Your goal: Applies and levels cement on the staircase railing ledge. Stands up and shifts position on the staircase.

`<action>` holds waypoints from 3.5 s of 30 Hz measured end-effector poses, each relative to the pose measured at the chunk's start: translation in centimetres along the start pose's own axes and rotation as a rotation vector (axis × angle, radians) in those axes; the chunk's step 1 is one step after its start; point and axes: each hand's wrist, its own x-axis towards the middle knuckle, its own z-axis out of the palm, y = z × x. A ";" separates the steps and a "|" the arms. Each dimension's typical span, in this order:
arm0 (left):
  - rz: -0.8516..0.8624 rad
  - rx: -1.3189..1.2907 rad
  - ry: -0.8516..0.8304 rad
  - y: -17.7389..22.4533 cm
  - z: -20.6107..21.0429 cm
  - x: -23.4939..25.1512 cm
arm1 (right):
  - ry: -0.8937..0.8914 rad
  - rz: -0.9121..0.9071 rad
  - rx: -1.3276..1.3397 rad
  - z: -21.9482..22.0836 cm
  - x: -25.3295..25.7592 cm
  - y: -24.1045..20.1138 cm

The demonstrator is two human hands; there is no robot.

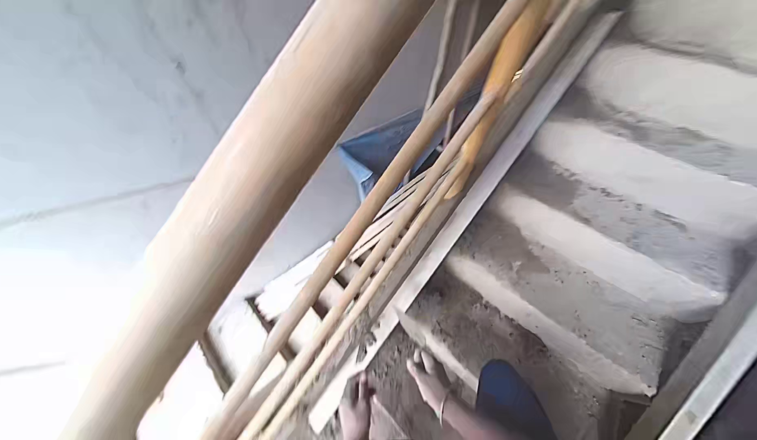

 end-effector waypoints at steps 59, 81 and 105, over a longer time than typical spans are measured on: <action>0.063 -0.015 0.099 -2.0 -1.3 12.4 | -0.498 0.008 -0.139 5.6 6.8 -4.7; 0.256 -0.579 0.505 -2.0 0.6 6.4 | -0.490 0.095 0.356 5.3 8.0 -4.2; 0.315 -0.354 0.490 -0.3 3.0 7.4 | -0.549 -0.071 0.147 -0.6 5.8 1.7</action>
